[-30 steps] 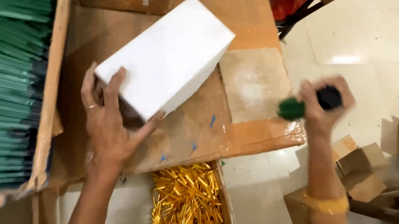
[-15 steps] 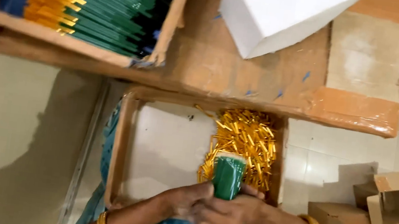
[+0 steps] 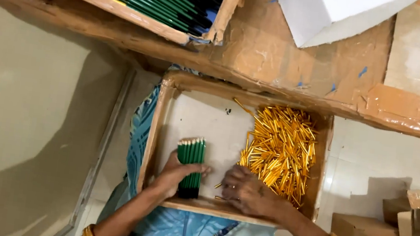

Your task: Inserting green brush handles into gold metal ferrules and packing them into a box.

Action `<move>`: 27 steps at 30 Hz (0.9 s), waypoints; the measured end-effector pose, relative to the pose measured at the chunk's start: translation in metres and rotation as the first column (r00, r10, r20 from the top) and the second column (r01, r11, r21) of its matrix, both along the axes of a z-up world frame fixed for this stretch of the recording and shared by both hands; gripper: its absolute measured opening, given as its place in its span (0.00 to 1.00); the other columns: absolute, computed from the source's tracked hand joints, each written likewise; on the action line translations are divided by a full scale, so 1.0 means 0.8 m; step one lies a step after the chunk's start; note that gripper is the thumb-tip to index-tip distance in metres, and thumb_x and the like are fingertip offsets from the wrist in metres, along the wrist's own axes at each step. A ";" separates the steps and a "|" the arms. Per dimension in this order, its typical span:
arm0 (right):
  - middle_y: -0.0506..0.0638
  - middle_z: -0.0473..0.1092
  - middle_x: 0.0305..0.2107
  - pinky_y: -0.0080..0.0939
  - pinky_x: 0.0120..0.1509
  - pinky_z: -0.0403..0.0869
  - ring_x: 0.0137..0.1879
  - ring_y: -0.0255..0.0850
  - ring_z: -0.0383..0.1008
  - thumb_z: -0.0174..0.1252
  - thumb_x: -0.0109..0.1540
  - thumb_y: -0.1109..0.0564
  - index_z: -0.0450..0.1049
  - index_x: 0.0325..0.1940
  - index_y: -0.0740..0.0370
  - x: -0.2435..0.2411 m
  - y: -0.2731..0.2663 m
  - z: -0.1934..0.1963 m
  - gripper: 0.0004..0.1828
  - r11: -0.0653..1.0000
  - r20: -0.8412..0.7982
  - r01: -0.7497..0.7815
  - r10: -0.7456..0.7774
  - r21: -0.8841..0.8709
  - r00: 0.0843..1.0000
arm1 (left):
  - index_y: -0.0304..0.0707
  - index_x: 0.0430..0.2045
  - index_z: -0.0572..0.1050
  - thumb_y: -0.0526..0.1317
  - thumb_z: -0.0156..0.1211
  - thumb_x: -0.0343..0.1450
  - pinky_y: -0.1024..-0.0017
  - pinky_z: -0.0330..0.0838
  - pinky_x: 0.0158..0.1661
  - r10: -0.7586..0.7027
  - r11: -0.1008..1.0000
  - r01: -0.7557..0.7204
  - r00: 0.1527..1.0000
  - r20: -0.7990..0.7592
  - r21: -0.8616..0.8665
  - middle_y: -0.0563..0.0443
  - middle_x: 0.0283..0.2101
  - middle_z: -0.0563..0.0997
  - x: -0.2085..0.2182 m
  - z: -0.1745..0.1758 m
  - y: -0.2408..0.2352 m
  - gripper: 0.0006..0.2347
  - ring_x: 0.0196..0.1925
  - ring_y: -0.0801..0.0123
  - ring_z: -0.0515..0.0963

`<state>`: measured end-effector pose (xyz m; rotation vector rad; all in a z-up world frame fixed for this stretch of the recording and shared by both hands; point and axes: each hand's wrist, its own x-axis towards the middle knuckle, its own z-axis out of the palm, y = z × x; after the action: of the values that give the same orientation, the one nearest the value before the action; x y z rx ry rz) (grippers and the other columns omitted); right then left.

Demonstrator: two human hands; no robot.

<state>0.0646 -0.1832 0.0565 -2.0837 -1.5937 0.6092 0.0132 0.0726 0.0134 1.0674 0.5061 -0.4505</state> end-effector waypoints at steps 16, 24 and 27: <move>0.56 0.76 0.39 0.56 0.59 0.70 0.52 0.55 0.73 0.68 0.52 0.53 0.78 0.40 0.60 0.053 -0.045 0.009 0.16 0.760 0.216 0.644 -0.645 0.087 0.733 | 0.31 0.31 0.78 0.29 0.69 0.64 0.68 0.80 0.34 -0.284 0.944 0.281 0.959 0.007 -0.171 0.46 0.29 0.84 -0.034 -0.039 0.011 0.06 0.30 0.68 0.84; 0.67 0.74 0.44 0.54 0.44 0.76 0.46 0.59 0.76 0.62 0.60 0.52 0.75 0.48 0.68 0.142 0.079 -0.078 0.19 0.723 0.503 0.675 -0.643 0.150 0.577 | 0.31 0.32 0.80 0.29 0.70 0.63 0.70 0.81 0.35 -0.130 0.992 0.129 0.987 0.097 0.014 0.48 0.30 0.86 -0.011 -0.013 0.022 0.07 0.31 0.69 0.85; 0.64 0.73 0.47 0.50 0.48 0.77 0.53 0.54 0.76 0.60 0.59 0.58 0.75 0.51 0.68 0.169 0.102 -0.147 0.18 0.814 0.740 0.576 -0.343 -0.072 0.578 | 0.30 0.32 0.81 0.30 0.70 0.64 0.73 0.80 0.36 -0.105 0.993 0.094 0.982 0.155 0.073 0.47 0.31 0.86 -0.007 -0.006 0.031 0.06 0.32 0.71 0.85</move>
<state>0.1997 -0.1020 -0.0608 -3.0792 -1.1814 -0.2012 0.0074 0.0976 0.0087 1.1848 0.3296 -0.4352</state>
